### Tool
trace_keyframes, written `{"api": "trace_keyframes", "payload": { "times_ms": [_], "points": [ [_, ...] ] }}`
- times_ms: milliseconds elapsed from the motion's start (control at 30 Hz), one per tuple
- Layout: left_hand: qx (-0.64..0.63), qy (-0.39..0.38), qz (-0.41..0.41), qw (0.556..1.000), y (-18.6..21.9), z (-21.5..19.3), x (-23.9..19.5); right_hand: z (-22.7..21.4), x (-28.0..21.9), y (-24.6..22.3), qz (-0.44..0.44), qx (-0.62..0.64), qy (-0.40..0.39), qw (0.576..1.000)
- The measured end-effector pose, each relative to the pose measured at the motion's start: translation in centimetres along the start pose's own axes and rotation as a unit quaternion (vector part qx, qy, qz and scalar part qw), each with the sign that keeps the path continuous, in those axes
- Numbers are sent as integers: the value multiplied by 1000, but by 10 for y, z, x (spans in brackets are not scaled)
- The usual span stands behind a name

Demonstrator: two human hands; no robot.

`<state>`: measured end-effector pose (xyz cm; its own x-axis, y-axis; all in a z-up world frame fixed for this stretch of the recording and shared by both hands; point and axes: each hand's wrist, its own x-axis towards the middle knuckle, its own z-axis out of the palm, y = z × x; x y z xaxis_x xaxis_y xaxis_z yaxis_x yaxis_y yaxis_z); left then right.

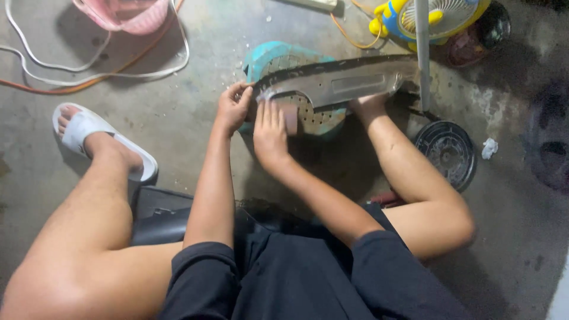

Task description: The person sits on the floor and sands a curved metal piece using a sanding block. They hold the metal piece with one hand and rub the sanding block along its surface with the other hand, occasionally adjusting their grip and the position of the piece.

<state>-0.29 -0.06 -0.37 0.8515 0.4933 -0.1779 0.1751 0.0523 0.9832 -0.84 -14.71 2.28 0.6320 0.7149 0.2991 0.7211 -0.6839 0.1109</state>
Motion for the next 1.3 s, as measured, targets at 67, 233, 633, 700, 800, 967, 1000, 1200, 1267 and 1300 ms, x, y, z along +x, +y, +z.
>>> {"api": "trace_keyframes", "payload": {
  "times_ms": [67,233,633,700,800,967,1000,1200,1267,1300],
  "points": [
    [-2,3,8,1000,-3,1,4,4,0,9,-22,6,-7,1000],
    [-23,0,11,1000,-18,2,3,7,4,16,10,0,-17,1000],
    [-25,1,-10,1000,-24,-1,8,-4,-5,-1,-4,-3,4,1000],
    [-45,1,-25,999,-24,3,3,14,7,20,-30,-8,45,998],
    [-60,-1,-28,998,-17,3,0,21,20,18,21,10,34,999],
    [-60,-6,-40,997,-26,2,6,7,3,12,-24,20,8,999],
    [-69,0,-37,997,-29,4,4,12,9,22,-38,30,9,999],
    [-54,3,-61,997,-13,-2,-1,-8,-9,-3,-15,57,6,998],
    [-59,9,-62,996,-14,1,7,18,0,18,-31,67,-9,997],
    [-64,15,-71,995,-19,4,2,30,-5,26,-48,79,-34,995]
  ]
}}
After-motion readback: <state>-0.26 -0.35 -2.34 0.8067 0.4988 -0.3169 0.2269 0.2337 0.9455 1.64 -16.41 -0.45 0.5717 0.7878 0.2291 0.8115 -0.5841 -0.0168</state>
